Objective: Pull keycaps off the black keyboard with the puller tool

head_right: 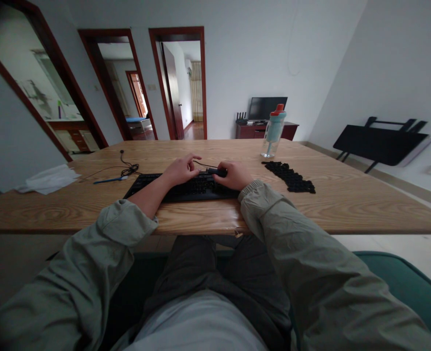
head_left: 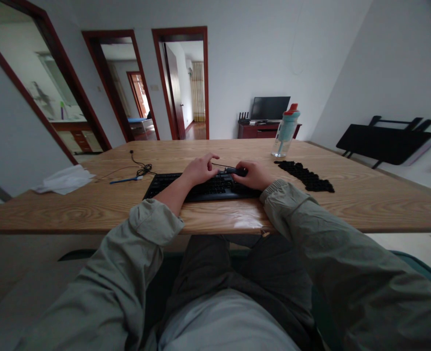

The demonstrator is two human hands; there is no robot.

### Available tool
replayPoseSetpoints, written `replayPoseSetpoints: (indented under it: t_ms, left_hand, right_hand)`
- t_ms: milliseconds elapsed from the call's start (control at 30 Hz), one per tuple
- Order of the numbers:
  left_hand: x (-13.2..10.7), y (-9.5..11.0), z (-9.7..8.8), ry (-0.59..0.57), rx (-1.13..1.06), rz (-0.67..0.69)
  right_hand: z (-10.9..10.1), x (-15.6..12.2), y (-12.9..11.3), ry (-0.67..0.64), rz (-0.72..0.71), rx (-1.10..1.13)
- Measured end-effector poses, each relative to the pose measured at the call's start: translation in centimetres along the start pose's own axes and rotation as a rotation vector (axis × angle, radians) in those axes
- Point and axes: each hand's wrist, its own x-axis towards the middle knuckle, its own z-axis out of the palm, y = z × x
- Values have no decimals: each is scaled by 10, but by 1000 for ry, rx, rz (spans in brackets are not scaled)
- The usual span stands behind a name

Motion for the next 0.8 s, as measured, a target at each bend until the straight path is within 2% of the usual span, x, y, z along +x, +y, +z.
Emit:
replayPoseSetpoints:
  t_ms: [133,333,533,800]
  left_hand:
    - [1,-1,0,22,16,-8]
    - [0,1,0,-15,-10,29]
    - [1,2,-2,50,30,-43]
    - [0,2,-1,7,2,-4]
  right_hand:
    - [-2,0,-3,-17,4,5]
    - [-1,1,0,17,32,-1]
    - [-1,0,-1,-6,-32,35]
    - [-2,1,-1,17,55,-7]
